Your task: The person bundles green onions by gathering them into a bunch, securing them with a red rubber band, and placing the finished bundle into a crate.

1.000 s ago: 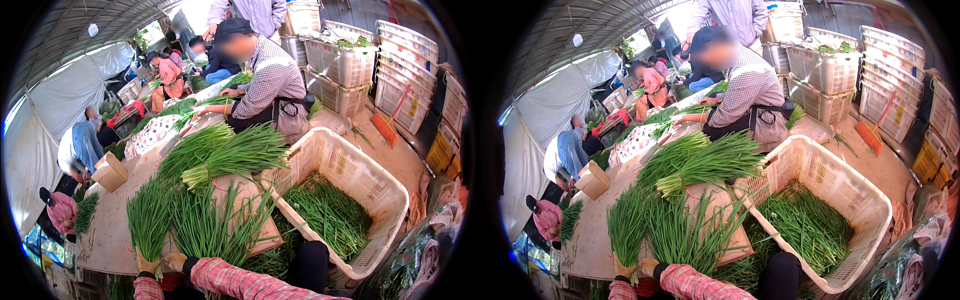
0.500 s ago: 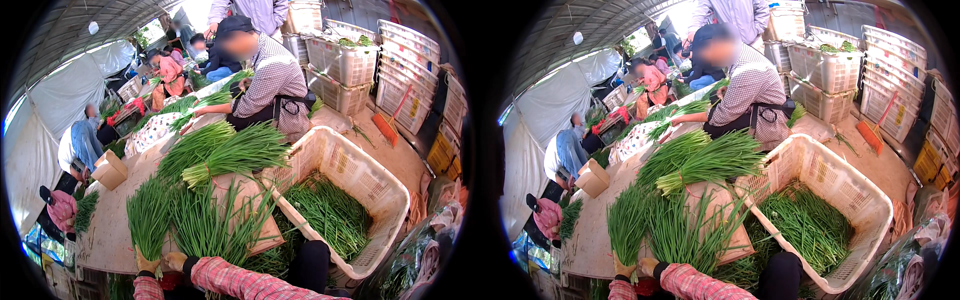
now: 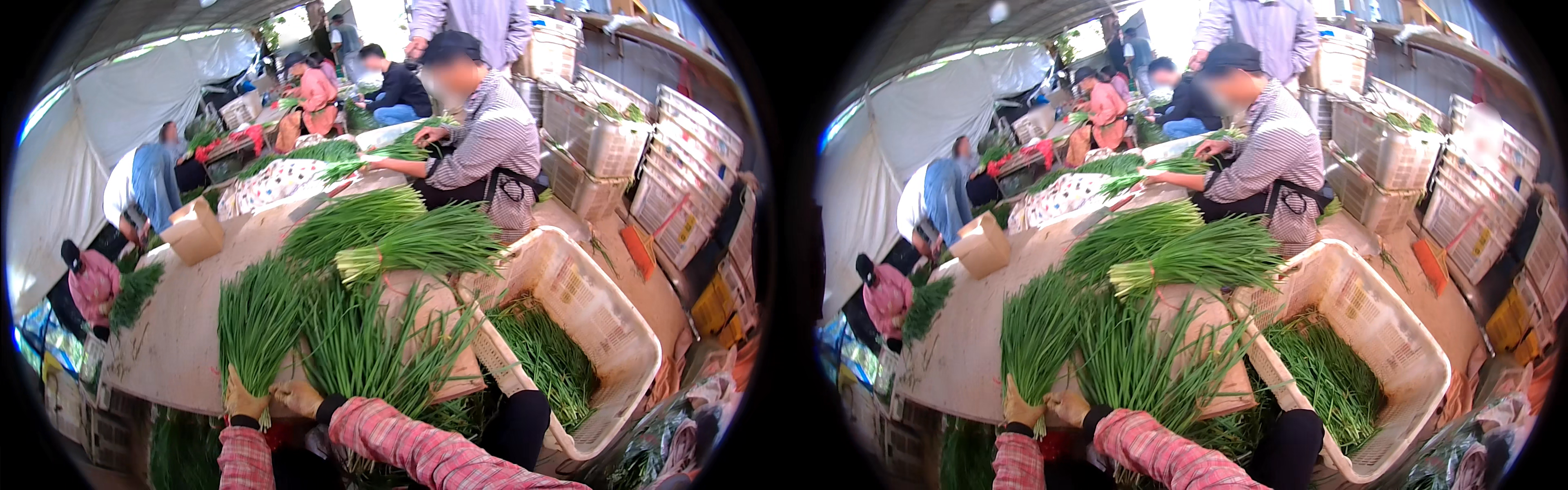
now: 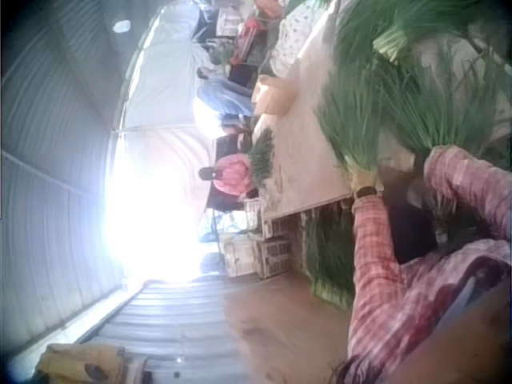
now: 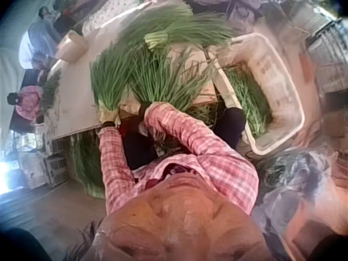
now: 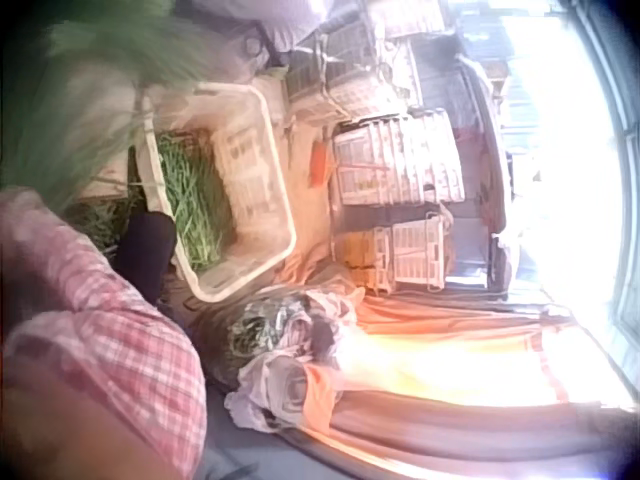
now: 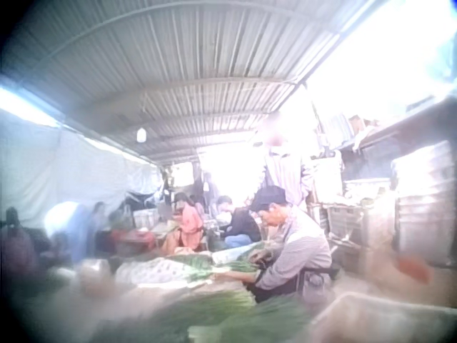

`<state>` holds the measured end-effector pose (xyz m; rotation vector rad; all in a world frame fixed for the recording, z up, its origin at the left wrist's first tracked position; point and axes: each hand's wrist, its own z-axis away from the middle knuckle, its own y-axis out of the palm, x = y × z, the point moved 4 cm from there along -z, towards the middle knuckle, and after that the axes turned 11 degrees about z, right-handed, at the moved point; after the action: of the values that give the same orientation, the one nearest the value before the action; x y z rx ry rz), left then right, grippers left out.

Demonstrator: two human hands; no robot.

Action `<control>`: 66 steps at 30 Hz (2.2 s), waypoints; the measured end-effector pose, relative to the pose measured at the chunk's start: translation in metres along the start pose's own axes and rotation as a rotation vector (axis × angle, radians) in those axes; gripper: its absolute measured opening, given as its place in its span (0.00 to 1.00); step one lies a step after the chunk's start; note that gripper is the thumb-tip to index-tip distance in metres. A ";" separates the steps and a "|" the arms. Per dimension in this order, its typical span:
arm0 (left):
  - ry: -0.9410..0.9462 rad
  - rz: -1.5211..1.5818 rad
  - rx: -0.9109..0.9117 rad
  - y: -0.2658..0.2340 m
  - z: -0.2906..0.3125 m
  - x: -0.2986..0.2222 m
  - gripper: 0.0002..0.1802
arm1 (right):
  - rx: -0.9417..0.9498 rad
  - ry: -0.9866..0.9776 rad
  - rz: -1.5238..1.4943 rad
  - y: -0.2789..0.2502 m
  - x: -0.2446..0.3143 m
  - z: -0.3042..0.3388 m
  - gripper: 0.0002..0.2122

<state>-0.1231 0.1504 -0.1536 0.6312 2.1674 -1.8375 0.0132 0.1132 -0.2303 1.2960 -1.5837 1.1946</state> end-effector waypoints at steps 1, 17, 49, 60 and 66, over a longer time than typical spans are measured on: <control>0.015 0.004 -0.014 -0.003 0.003 0.005 0.66 | 0.039 0.042 -0.094 0.000 0.009 -0.001 0.09; -0.086 1.054 0.136 -0.041 -0.069 0.161 0.27 | 0.138 0.269 -0.060 -0.002 0.043 -0.046 0.08; -0.145 0.759 -0.369 0.009 -0.023 0.063 0.06 | 0.151 0.253 -0.054 0.043 0.067 -0.047 0.00; 0.078 0.055 -0.306 0.037 -0.029 0.085 0.16 | 0.161 0.120 -0.073 0.051 0.075 -0.032 0.02; 0.154 0.715 -0.437 0.060 -0.022 0.102 0.05 | 0.152 0.065 -0.067 0.059 0.077 -0.028 0.05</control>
<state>-0.1829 0.1972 -0.2475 1.2532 1.9534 -0.9452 -0.0607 0.1214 -0.1622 1.3809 -1.4150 1.3220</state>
